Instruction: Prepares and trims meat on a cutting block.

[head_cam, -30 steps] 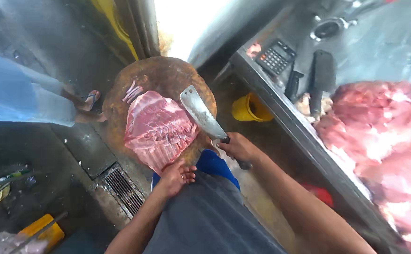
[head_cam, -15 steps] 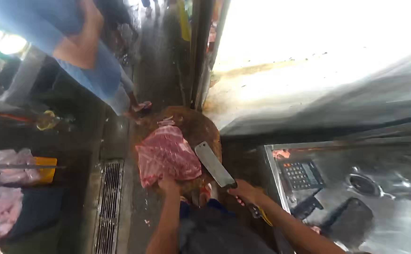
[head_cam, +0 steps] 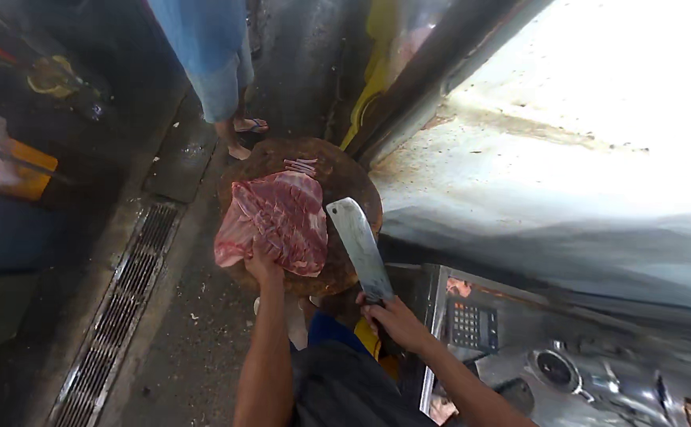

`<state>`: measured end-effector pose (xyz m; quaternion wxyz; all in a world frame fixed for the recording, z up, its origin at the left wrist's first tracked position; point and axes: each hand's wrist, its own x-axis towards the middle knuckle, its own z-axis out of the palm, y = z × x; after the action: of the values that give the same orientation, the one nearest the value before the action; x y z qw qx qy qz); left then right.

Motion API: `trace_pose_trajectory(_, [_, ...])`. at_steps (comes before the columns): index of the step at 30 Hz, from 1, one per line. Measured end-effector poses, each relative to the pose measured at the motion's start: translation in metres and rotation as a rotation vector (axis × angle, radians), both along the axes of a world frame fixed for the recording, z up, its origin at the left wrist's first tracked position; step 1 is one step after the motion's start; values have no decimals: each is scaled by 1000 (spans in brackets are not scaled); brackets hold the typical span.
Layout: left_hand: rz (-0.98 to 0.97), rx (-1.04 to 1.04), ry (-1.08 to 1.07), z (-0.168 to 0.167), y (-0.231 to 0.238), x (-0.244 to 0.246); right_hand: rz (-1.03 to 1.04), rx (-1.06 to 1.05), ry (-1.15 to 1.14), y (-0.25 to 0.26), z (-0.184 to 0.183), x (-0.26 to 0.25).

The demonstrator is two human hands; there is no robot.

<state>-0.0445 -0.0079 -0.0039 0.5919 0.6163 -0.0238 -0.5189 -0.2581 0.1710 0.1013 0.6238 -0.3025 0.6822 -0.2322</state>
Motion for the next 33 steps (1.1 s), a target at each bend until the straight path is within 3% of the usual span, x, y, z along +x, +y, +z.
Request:
trace_pose_trajectory(5, [57, 5, -52, -4, -17, 8, 199, 19, 234, -74, 2, 6])
trace_pose_trajectory(7, [56, -10, -65, -3, -25, 10, 94, -185, 173, -95, 20, 7])
trace_pose_trajectory(10, [84, -35, -46, -3, -25, 11, -133, -617, -145, -117, 47, 12])
trace_pose_trajectory(12, [98, -40, -28, -1, -26, 11, -162, -784, -181, -124, 38, 22])
trace_pose_trajectory(14, [87, -32, -23, 1, -26, 10, 23, -631, 157, -106, 0, 25])
trace_pose_trajectory(16, [69, -26, -37, -4, -24, 12, 430, -68, 384, -96, -26, 16])
trace_pose_trajectory(17, [63, -28, -39, -9, -19, 16, 500, 91, 397, -93, -36, 13])
trace_pose_trajectory(18, [62, -37, -29, -11, -18, 19, 481, 114, 403, -96, -36, 8])
trace_pose_trajectory(20, [59, -59, 30, -8, -17, 21, 286, -52, 334, -107, -8, -3])
trace_pose_trajectory(24, [15, -126, 116, -8, -20, 18, -268, -698, -159, -156, 65, -12])
trace_pose_trajectory(26, [17, -130, 125, -8, -20, 17, -237, -794, -128, -147, 45, -3])
trace_pose_trajectory(27, [20, -122, 121, -7, -20, 16, -92, -678, 43, -127, 19, 1])
trace_pose_trajectory(28, [19, -122, 116, -6, -20, 15, 157, -401, 223, -108, -4, 2])
trace_pose_trajectory(29, [21, -125, 109, -8, -16, 15, 378, -52, 284, -99, -20, 3])
trace_pose_trajectory(30, [23, -119, 100, -12, -10, 17, 457, 153, 297, -90, -35, 4])
trace_pose_trajectory(32, [35, -155, 116, -14, -17, 23, 346, 154, 249, -104, -32, -6])
trace_pose_trajectory(33, [29, -140, 127, -14, -7, 24, 217, 88, 182, -104, -9, -13])
